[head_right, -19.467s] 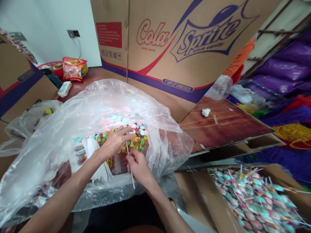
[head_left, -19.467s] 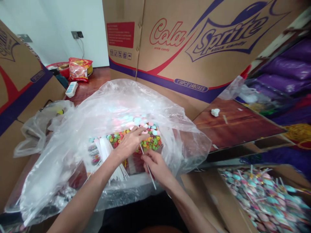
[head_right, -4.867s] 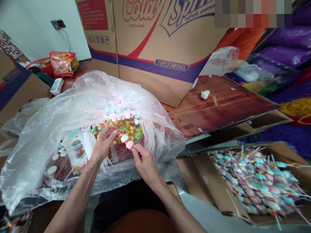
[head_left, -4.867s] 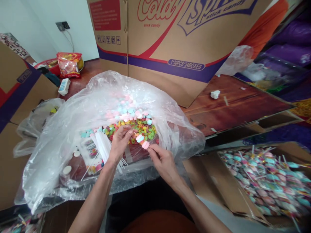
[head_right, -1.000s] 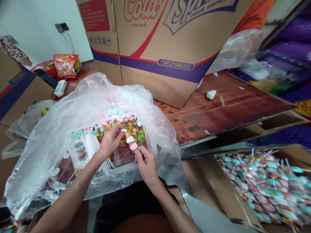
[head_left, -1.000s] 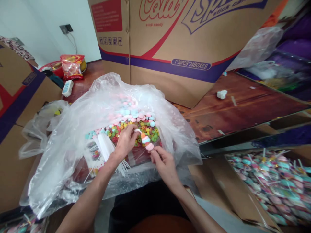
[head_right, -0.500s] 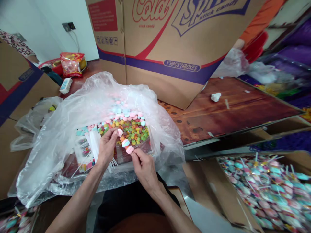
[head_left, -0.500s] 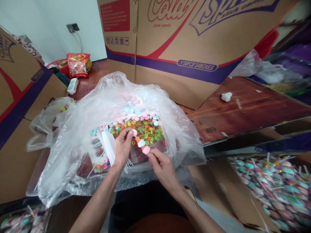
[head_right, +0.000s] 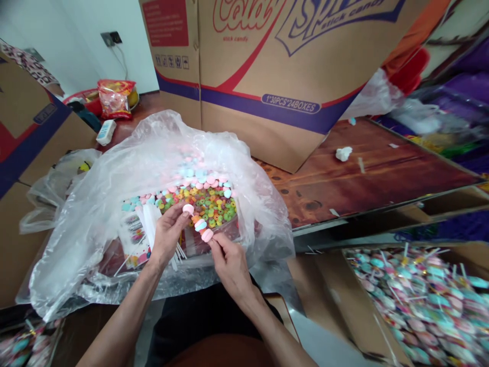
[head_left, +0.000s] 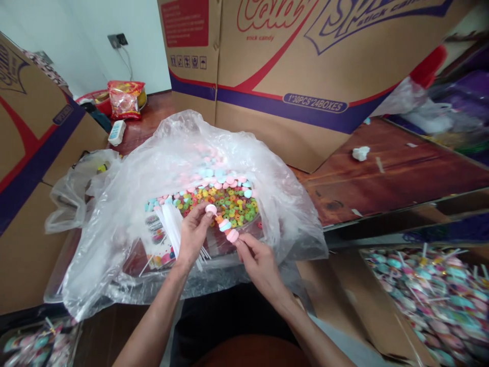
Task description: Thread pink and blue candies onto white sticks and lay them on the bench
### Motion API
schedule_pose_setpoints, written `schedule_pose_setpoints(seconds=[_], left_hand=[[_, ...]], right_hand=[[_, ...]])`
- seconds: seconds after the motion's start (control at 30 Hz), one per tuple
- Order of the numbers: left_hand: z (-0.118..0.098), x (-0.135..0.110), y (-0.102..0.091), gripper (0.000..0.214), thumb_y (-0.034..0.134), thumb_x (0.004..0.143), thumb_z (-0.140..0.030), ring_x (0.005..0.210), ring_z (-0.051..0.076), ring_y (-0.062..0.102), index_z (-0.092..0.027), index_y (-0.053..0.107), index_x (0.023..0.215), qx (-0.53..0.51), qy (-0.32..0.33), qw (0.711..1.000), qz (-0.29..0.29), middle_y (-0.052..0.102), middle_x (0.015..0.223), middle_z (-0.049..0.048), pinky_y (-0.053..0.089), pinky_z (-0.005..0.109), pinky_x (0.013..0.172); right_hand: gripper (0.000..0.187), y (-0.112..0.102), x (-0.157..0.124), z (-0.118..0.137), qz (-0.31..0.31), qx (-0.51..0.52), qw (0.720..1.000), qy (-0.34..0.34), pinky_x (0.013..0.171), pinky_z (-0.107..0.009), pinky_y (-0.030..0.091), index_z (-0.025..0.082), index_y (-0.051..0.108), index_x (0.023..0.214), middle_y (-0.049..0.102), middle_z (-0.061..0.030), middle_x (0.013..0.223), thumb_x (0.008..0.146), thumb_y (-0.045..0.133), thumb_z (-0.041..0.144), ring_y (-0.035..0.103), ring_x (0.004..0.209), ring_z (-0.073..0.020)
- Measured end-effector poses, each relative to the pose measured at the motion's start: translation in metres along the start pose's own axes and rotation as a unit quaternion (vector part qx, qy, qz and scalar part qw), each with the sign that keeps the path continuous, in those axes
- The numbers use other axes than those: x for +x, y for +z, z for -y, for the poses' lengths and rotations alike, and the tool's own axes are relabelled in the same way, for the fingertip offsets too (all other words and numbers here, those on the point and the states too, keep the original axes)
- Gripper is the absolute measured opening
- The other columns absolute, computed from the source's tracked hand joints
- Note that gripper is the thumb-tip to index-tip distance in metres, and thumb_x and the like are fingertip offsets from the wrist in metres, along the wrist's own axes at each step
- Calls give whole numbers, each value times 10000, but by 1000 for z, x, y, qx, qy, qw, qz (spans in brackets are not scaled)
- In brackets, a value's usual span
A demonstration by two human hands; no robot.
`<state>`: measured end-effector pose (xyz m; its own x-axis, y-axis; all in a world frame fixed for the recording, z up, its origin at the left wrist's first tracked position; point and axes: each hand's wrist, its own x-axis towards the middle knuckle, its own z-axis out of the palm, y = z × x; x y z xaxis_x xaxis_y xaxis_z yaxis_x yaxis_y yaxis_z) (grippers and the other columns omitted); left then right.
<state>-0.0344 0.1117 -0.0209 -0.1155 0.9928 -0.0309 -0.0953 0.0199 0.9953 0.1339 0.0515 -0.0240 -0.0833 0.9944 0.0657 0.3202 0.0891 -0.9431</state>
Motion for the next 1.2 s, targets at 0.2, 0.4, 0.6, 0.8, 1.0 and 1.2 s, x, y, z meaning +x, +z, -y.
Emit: schedule_pose_setpoints(seconds=[0.2,0.4,0.6,0.8,1.0,1.2], left_hand=[[5,-3,2,425,694,835,-392,1017,226,712,-190,657,1208,13,-19,999,-23,751,1109,88,562,364,911],[7,-2,2,340,691,838,-377,1029,220,705,-192,696,1123,35,-1,999,-19,747,1139,86,551,364,936],[6,-1,-1,260,693,836,-344,1063,226,688,-204,740,1051,78,31,996,-4,748,1117,79,539,385,964],[-1,-6,-2,217,641,889,-305,1046,204,674,-228,765,1050,174,114,978,-13,744,1095,69,518,360,975],[2,-9,1,218,602,922,-325,1011,197,677,-222,757,1036,182,108,976,-42,740,1061,62,532,347,942],[6,-9,5,188,611,917,-303,997,192,675,-234,761,1006,185,110,975,-49,738,1043,48,535,334,930]], right_hand=[[322,0,1,1,-2,-7,1000,-9,541,-243,305,199,504,688,427,47,605,986,467,316,401,547,-104],[322,-2,5,5,15,-1,1000,-19,537,-239,308,199,513,669,436,43,591,972,479,304,406,552,-109],[312,-9,10,7,53,6,998,-16,545,-237,298,189,535,679,411,41,613,960,486,315,377,572,-109],[313,-6,13,8,38,15,999,21,521,-242,292,204,485,647,437,37,580,940,489,311,403,564,-121],[308,8,9,9,14,32,999,20,515,-247,294,208,503,662,438,40,567,949,483,319,398,549,-122],[308,21,7,12,-5,78,997,17,520,-246,312,212,491,670,421,49,558,952,478,336,398,529,-116]])
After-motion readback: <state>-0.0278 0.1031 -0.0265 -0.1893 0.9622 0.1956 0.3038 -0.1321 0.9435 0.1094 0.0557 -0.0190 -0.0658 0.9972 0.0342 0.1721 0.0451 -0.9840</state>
